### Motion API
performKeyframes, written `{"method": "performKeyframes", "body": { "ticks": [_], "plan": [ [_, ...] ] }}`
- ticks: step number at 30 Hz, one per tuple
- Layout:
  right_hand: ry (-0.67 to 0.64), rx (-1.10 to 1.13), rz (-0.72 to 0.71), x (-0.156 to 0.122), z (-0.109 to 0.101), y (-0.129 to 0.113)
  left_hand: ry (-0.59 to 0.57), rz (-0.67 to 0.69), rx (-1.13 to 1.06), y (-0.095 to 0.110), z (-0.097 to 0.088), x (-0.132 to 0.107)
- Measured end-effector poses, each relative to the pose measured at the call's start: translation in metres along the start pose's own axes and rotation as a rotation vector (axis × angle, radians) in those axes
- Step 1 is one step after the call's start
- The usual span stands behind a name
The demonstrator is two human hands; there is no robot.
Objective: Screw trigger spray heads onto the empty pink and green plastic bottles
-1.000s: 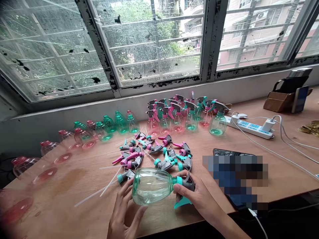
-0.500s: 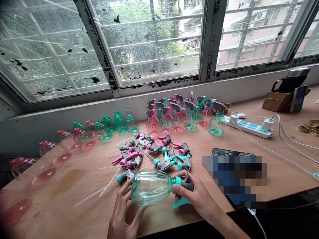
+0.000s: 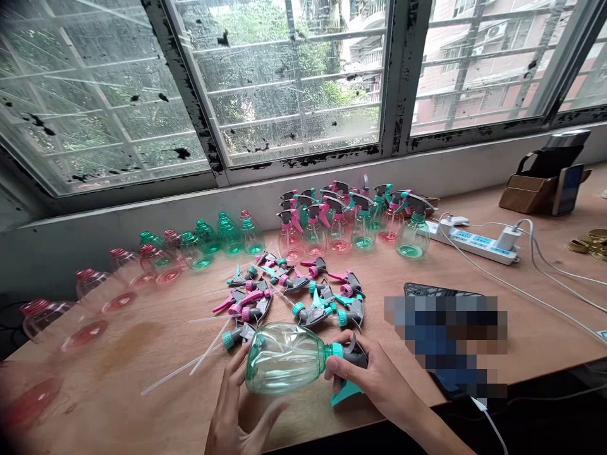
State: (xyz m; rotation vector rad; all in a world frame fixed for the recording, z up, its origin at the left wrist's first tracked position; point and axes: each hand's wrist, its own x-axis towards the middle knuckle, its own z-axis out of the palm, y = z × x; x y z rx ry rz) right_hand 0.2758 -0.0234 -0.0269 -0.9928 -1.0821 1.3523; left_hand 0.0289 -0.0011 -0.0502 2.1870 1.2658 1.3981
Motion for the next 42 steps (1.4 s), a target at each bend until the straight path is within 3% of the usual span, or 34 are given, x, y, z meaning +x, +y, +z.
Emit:
{"method": "performKeyframes", "body": {
  "ticks": [6,12,19,25,32,42],
  "plan": [
    [-0.014,-0.010,0.011,0.001,0.000,0.001,0.011,-0.040,-0.143,0.000,-0.003,0.001],
    [0.015,0.050,0.037,0.000,-0.003,0.004,0.066,0.053,-0.142,0.000,0.000,0.002],
    [-0.031,-0.019,0.055,-0.001,-0.005,0.006,0.039,-0.054,-0.324,0.000,-0.003,-0.002],
    [-0.032,0.029,0.072,-0.001,-0.006,0.006,0.102,0.056,-0.263,0.000,0.003,0.000],
    [-0.061,0.094,0.098,-0.002,-0.007,0.011,-0.004,-0.028,-0.337,0.001,-0.002,-0.002],
    [-0.051,0.154,0.101,-0.002,-0.007,0.010,0.059,0.080,-0.176,0.004,0.000,-0.003]
  ]
}}
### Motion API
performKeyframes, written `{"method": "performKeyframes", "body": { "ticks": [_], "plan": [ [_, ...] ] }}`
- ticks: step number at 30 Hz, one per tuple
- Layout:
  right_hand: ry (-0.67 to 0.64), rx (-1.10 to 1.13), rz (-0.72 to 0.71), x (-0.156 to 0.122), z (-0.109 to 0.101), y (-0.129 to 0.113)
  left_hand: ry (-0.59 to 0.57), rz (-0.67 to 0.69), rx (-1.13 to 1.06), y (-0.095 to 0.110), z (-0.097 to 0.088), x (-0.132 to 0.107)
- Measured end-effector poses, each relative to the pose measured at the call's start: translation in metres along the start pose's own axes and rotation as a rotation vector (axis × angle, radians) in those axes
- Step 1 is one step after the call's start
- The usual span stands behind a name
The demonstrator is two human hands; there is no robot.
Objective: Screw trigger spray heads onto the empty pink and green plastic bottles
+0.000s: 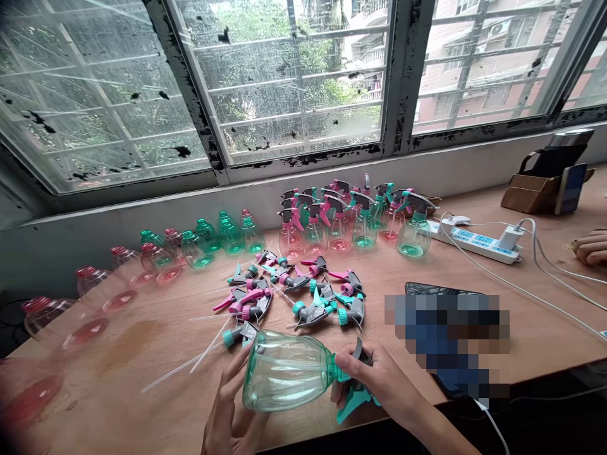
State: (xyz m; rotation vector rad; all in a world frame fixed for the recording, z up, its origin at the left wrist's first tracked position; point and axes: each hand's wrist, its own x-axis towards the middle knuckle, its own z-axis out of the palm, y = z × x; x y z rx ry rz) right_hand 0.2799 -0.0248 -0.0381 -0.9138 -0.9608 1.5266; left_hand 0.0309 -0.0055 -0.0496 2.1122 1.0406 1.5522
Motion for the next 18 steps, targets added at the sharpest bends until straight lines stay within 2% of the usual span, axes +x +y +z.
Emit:
{"method": "performKeyframes", "body": {
  "ticks": [3,6,12,15,18],
  "plan": [
    [0.002,-0.039,-0.009,-0.0003,0.0023,-0.0027,-0.038,-0.022,0.053,-0.0032,-0.0027,-0.0005],
    [0.007,-0.087,-0.035,-0.0003,0.0040,-0.0052,-0.029,-0.020,0.054,-0.0069,-0.0035,0.0000],
    [0.011,-0.075,-0.016,0.0002,-0.0007,-0.0005,0.016,0.089,0.072,-0.0047,-0.0001,0.0025],
    [-0.010,-0.090,-0.023,0.0004,-0.0026,0.0014,0.026,0.070,0.097,-0.0033,-0.0004,0.0012],
    [0.036,-0.183,-0.084,-0.0001,-0.0022,0.0006,0.022,0.026,0.075,-0.0038,-0.0010,-0.0007]
  ]
}}
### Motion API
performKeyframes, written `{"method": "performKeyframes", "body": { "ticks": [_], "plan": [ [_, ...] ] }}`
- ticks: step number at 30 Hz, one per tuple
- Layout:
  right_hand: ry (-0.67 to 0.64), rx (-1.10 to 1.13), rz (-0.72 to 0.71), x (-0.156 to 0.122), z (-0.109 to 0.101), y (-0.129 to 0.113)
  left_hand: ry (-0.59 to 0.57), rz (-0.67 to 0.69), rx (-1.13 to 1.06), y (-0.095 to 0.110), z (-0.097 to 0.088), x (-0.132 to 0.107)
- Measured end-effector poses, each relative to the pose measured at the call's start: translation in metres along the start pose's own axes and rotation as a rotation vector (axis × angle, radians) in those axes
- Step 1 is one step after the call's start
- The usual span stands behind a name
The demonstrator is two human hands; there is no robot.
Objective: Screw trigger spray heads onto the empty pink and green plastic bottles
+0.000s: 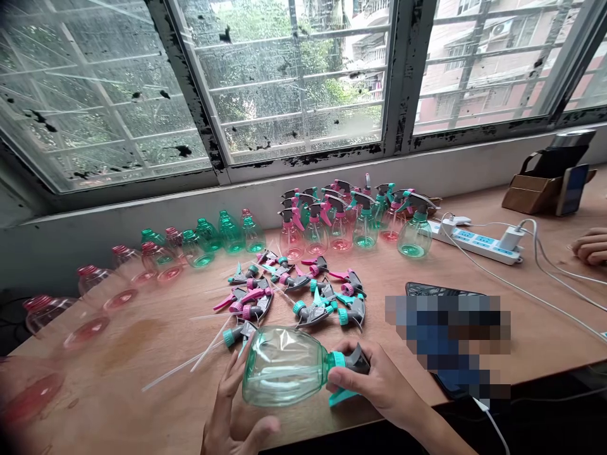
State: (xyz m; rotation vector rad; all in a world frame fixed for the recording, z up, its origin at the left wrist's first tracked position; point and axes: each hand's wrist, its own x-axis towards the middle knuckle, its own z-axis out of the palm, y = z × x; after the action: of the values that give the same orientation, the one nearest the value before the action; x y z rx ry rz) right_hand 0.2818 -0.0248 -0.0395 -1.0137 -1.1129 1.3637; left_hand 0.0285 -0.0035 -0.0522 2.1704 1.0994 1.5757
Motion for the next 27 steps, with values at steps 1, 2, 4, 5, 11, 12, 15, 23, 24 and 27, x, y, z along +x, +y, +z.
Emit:
{"method": "performKeyframes", "body": {
  "ticks": [1,2,4,5,11,12,15,23,24,27],
  "plan": [
    [0.016,-0.039,-0.024,0.000,0.000,-0.001,0.003,-0.021,-0.021,0.000,0.000,-0.001],
    [0.034,-0.069,-0.048,0.000,0.001,-0.001,0.008,-0.042,-0.046,0.000,0.000,-0.001],
    [0.056,-0.101,-0.081,-0.001,0.001,-0.003,0.022,-0.079,-0.091,0.000,0.001,-0.001],
    [0.065,-0.106,-0.080,-0.002,0.001,-0.003,0.029,-0.088,-0.110,0.000,0.002,-0.001],
    [0.057,-0.018,0.020,-0.004,0.002,0.000,0.060,-0.060,-0.157,0.004,0.003,0.000],
    [0.054,-0.049,-0.008,-0.005,0.002,-0.001,0.058,-0.061,-0.149,0.005,0.002,0.000],
    [0.079,-0.272,-0.143,-0.005,0.003,-0.004,0.010,-0.098,-0.146,0.008,0.001,0.000],
    [-0.094,-0.943,-0.964,-0.025,0.012,-0.009,-0.015,-0.288,-0.407,0.009,-0.014,0.006],
    [-0.105,-0.962,-0.959,-0.026,0.014,-0.010,-0.011,-0.275,-0.375,0.009,-0.015,0.006],
    [-0.142,-0.911,-0.814,-0.027,0.017,-0.013,0.030,-0.211,-0.323,0.010,-0.017,0.004]
  ]
}}
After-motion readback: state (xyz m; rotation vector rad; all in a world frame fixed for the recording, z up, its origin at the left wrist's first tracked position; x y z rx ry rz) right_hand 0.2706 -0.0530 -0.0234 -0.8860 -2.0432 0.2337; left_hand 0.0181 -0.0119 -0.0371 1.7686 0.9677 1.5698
